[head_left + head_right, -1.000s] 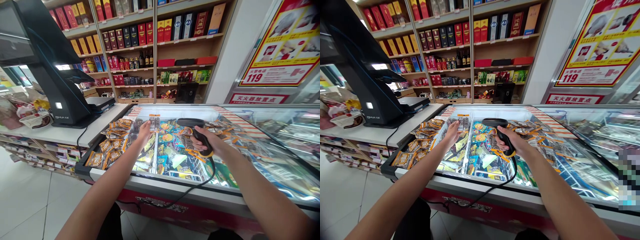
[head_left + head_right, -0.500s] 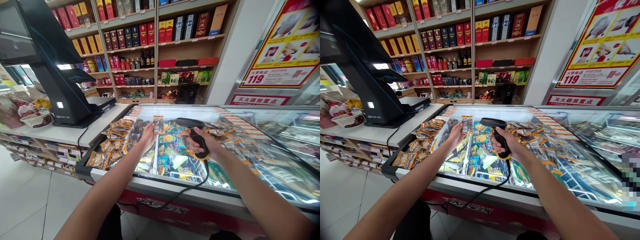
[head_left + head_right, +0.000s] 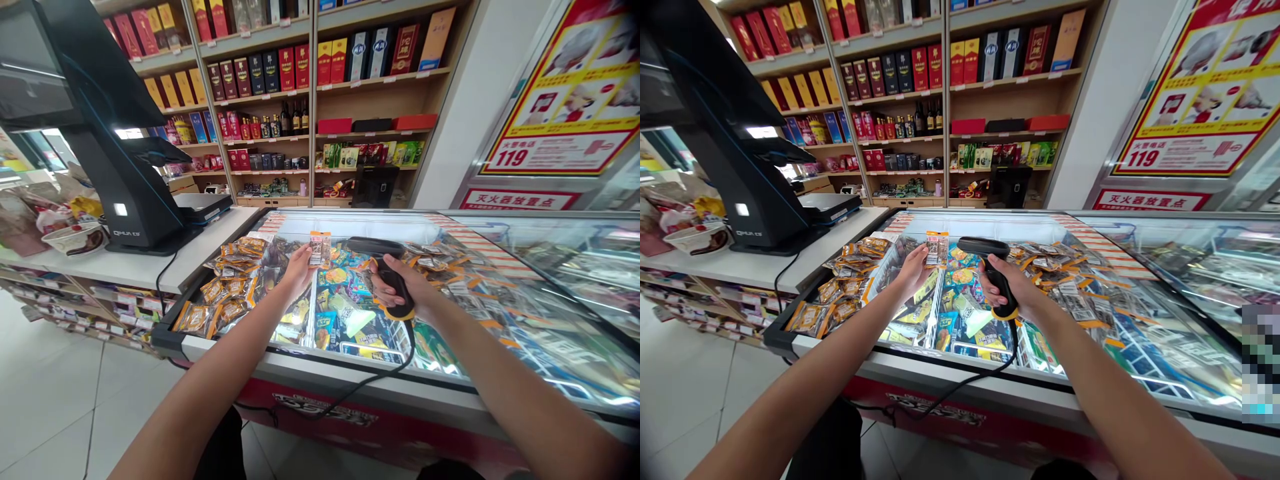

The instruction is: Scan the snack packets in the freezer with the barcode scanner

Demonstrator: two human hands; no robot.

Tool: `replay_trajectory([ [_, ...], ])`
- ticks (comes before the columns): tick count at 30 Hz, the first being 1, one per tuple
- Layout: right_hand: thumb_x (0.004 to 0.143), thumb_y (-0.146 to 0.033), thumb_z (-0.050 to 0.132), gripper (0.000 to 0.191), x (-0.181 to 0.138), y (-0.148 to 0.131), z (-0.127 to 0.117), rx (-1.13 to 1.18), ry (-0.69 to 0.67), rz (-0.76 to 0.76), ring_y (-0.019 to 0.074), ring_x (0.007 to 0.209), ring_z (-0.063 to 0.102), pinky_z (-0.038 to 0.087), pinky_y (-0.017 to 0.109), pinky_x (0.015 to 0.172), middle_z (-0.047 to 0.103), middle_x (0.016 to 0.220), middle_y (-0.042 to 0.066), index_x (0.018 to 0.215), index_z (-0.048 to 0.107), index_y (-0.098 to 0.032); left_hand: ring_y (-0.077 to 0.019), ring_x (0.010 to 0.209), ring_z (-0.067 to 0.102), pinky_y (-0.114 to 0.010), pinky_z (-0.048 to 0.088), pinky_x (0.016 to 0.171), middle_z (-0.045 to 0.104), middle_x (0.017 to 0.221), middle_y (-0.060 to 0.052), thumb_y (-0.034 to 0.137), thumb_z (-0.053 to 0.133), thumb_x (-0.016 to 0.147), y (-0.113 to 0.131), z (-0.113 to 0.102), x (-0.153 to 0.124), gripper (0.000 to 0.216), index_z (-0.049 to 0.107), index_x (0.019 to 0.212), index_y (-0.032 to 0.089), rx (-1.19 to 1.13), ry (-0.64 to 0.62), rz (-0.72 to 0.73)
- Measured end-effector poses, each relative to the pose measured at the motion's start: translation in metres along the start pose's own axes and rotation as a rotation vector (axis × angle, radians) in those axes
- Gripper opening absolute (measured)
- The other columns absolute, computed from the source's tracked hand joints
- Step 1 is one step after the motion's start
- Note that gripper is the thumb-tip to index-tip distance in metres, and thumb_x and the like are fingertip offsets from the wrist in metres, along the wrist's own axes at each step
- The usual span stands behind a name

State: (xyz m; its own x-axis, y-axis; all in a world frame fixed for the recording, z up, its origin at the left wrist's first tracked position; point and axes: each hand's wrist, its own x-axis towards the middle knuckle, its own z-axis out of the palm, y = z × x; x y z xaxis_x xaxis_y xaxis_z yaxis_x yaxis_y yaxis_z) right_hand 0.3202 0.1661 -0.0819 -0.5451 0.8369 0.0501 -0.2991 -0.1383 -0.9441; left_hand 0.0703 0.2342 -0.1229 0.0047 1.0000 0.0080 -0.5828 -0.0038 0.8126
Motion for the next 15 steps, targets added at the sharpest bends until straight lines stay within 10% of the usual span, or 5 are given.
replay_trajectory([
  [10,0.089,-0.064,0.074,0.045,-0.002,-0.004,0.0,0.023,0.009,0.013,0.0063,0.037,0.024,0.024,0.022,0.039,0.043,0.053,-0.008,0.093,0.057,-0.023,-0.0152,0.095,0.069,-0.027,0.055,0.085,0.073,0.107,-0.007,0.024,0.065,0.098,-0.005,-0.005,0.01,0.025,0.068,0.123,0.02,0.121,0.127,-0.002],
  [15,0.089,-0.064,0.071,0.042,-0.014,-0.03,-0.016,0.113,0.146,-0.146,0.0056,0.038,0.01,0.022,0.025,0.039,0.03,0.054,-0.011,0.096,0.059,-0.025,-0.0205,0.108,0.071,-0.034,0.057,0.091,0.072,0.125,-0.012,0.029,0.044,0.105,0.004,-0.017,0.023,0.036,0.061,0.136,0.019,0.551,0.152,0.151],
])
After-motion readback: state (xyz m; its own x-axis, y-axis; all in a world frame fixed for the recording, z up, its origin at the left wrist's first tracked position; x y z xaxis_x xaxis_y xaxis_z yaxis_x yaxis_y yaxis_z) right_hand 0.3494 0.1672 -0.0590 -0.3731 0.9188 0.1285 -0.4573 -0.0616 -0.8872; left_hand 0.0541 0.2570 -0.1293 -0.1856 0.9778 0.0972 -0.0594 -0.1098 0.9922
